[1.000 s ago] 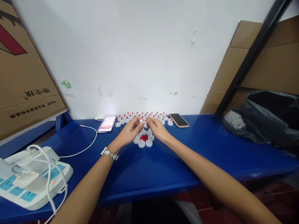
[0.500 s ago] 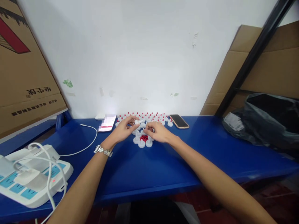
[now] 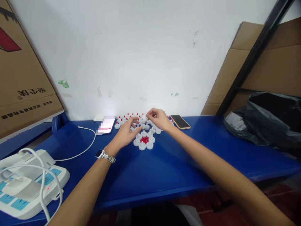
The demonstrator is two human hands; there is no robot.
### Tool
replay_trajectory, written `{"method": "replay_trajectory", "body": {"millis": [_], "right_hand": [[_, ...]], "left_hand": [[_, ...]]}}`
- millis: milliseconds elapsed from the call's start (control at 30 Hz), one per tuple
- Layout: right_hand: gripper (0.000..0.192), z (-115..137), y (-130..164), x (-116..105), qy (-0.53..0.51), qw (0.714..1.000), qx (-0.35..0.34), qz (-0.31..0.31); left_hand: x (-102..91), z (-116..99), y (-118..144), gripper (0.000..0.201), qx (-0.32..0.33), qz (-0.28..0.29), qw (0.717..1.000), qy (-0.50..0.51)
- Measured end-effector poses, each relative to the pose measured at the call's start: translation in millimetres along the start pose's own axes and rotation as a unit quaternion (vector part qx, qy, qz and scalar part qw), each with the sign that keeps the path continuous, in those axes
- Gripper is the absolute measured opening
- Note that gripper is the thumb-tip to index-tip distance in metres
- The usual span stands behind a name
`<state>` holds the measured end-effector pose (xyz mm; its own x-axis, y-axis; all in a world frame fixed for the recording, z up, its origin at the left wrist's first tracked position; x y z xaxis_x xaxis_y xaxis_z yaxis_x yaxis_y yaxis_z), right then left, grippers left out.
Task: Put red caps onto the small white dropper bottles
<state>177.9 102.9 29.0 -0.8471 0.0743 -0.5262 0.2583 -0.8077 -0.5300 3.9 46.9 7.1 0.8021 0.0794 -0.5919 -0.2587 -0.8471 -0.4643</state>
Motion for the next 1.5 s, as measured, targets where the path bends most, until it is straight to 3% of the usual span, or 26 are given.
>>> {"method": "replay_trajectory", "body": {"millis": [133, 267, 467, 633, 700, 900, 1133, 1500], "right_hand": [[0.013, -23.8, -22.9, 8.1, 0.189, 0.980, 0.025, 0.054], [0.018, -36.1, -34.4, 29.7, 0.279, 0.949, 0.018, 0.148], [0.021, -39.3, -45.4, 43.0, 0.305, 0.935, 0.011, 0.180], [0.021, -36.5, -46.8, 45.9, 0.305, 0.933, 0.005, 0.193], [0.021, -33.3, -46.0, 45.8, 0.306, 0.933, 0.000, 0.191], [0.020, -27.9, -42.5, 40.9, 0.314, 0.934, -0.009, 0.173], [0.022, -29.2, -40.2, 38.6, 0.323, 0.931, -0.036, 0.164], [0.017, -36.6, -34.6, 36.0, 0.278, 0.933, 0.019, 0.228]], "left_hand": [[-1.4, 5.3, -1.6, 0.031, 0.023, -0.013, 0.999, -0.046], [-3.7, 10.5, -3.0, 0.025, 0.016, -0.018, 0.998, -0.056], [-14.4, 6.8, -1.3, 0.044, -0.030, -0.064, 0.995, -0.074], [-19.7, 3.3, 0.8, 0.057, -0.106, -0.113, 0.986, -0.069], [-17.8, 2.9, 0.4, 0.060, -0.103, -0.120, 0.985, -0.069], [-4.6, 5.9, -3.9, 0.050, -0.030, -0.073, 0.994, -0.080], [3.4, 16.8, -7.1, 0.019, 0.026, -0.043, 0.997, -0.061], [22.3, 11.9, -10.4, 0.034, 0.073, 0.049, 0.976, -0.199]]}}
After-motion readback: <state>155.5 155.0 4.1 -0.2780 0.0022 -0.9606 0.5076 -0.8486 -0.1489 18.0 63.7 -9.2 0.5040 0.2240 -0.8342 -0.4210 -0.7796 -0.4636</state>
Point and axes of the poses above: each hand's wrist, its own y-axis away from the middle knuckle, its own x-axis out of the palm, z = x × y, the point moved 5 cm from there along -y, towards the middle knuckle, and after that the axes turned 3 degrees about y, right-handed, at the moved point
